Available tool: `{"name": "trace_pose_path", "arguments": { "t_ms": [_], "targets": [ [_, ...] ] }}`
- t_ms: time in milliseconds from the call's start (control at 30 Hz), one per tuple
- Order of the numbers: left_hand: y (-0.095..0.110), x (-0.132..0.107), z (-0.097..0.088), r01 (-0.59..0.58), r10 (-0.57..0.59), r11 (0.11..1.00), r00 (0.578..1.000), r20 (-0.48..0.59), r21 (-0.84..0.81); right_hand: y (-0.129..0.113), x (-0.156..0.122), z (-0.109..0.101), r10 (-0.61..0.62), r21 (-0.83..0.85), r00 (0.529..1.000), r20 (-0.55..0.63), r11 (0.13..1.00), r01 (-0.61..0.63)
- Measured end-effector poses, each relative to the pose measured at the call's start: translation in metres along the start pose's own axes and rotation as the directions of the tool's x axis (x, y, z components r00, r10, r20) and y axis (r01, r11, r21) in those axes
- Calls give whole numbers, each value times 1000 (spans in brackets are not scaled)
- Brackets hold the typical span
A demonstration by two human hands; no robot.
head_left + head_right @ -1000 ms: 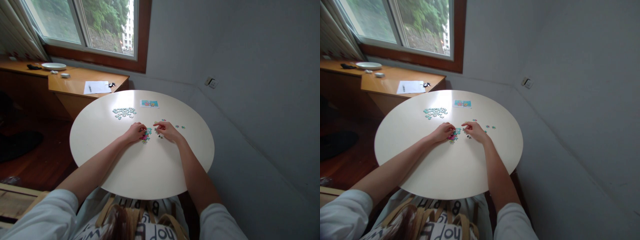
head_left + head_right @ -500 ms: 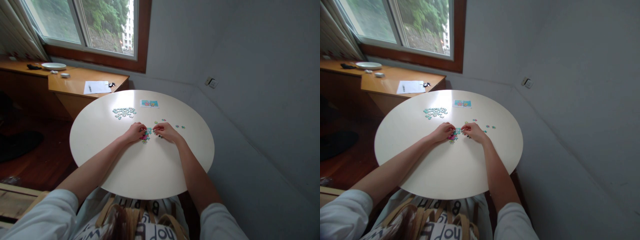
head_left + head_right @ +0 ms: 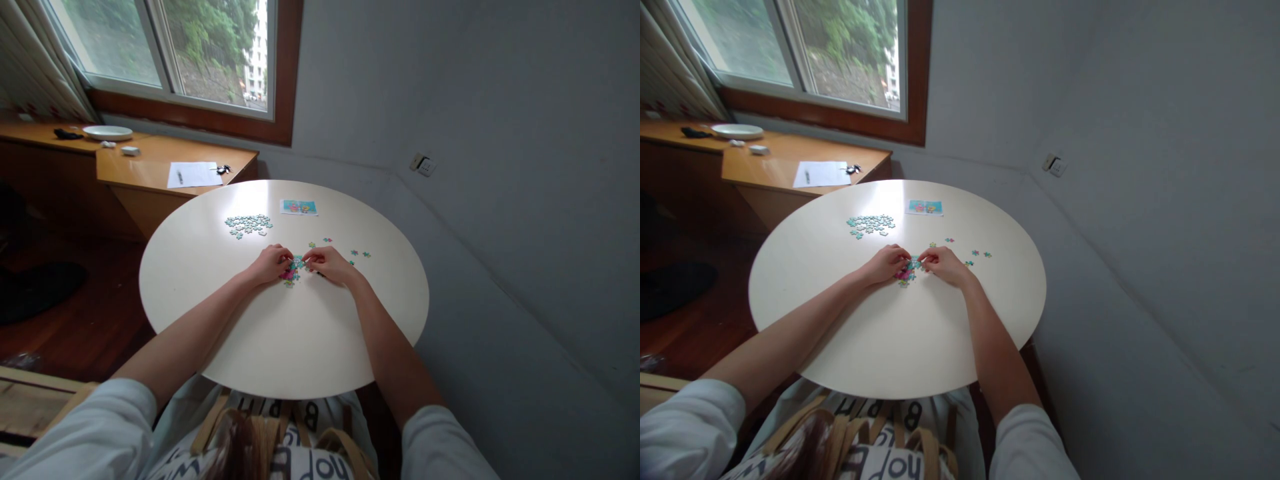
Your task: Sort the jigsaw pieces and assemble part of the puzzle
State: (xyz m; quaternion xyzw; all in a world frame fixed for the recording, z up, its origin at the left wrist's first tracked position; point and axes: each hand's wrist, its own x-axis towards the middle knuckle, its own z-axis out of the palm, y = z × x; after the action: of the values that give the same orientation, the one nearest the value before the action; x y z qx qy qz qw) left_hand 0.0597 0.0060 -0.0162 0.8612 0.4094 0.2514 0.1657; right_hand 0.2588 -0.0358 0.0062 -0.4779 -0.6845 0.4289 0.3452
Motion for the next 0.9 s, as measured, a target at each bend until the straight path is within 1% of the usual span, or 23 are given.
{"name": "trace_pose_path", "arguments": {
  "t_ms": [200,433,700,900],
  "targets": [
    [1,-1,0,5,-5,1000,1000,0,-3,-6,-2,10,-8,19,996,86,1000,7],
    [-2,0,1,-10,10,1000,1000,-6,0,-4,-1,11,-31,10,991,133,1000,30],
    [-1,0,1,-1,1,1000,1000,-7,7,-1,-1,12,1,50,983,183,999,-11],
    [-1,-1,0,-9,9,1000,1000,-3,11,-5,-3,12,34,18,979,199,999,-38]
  ]
}}
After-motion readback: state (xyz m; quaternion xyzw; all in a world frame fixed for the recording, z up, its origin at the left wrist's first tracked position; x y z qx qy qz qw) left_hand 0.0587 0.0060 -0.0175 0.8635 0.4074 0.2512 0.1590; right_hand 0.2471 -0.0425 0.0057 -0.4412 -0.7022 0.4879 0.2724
